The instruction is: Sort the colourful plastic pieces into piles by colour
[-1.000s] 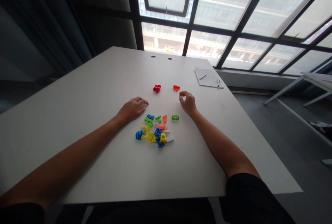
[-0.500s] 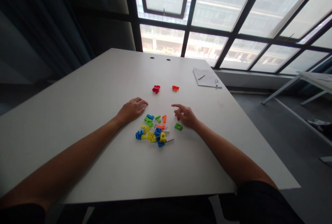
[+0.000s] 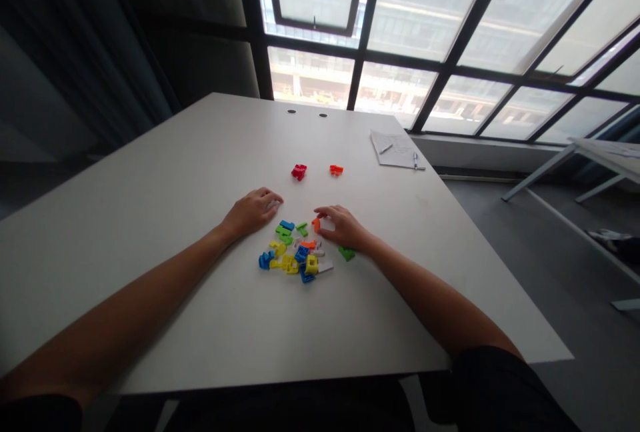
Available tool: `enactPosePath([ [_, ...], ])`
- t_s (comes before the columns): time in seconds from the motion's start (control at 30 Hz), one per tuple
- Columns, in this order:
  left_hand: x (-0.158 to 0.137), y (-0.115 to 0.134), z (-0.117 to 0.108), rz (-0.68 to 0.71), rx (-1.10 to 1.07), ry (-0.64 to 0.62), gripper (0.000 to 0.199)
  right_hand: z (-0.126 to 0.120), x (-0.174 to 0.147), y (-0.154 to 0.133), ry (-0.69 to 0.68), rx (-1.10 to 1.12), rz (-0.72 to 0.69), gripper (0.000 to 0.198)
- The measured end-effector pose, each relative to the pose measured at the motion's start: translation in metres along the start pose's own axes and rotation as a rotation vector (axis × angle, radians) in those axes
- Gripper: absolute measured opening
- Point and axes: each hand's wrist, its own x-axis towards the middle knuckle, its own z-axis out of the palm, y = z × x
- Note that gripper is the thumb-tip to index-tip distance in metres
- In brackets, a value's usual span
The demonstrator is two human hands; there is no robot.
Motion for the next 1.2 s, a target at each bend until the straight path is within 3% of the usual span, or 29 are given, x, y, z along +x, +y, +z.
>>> enactPosePath([
  [0.33,0.000,-0.001,0.003,0.005,0.005,0.015,0.030,-0.024,0.039,0.065,0.358,-0.109,0.302,0.058],
  [0.53,0.000,-0.001,0.003,-0.013,0.005,0.007,0.031,-0.019,0.073,0.086,0.372,-0.295,0.418,0.059],
  [0.83,-0.001,-0.001,0.002,0.000,-0.006,0.023,0.029,-0.011,0.094,0.091,0.304,-0.440,0.343,0.058],
  [1.07,-0.001,-0.001,0.002,-0.002,-0.004,0.018,0.030,-0.011,0.090,0.098,0.349,-0.403,0.322,0.059],
  [1.2,0.000,0.000,0.001,-0.008,-0.011,0.007,0.030,-0.010,0.082,0.090,0.398,-0.309,0.293,0.047],
])
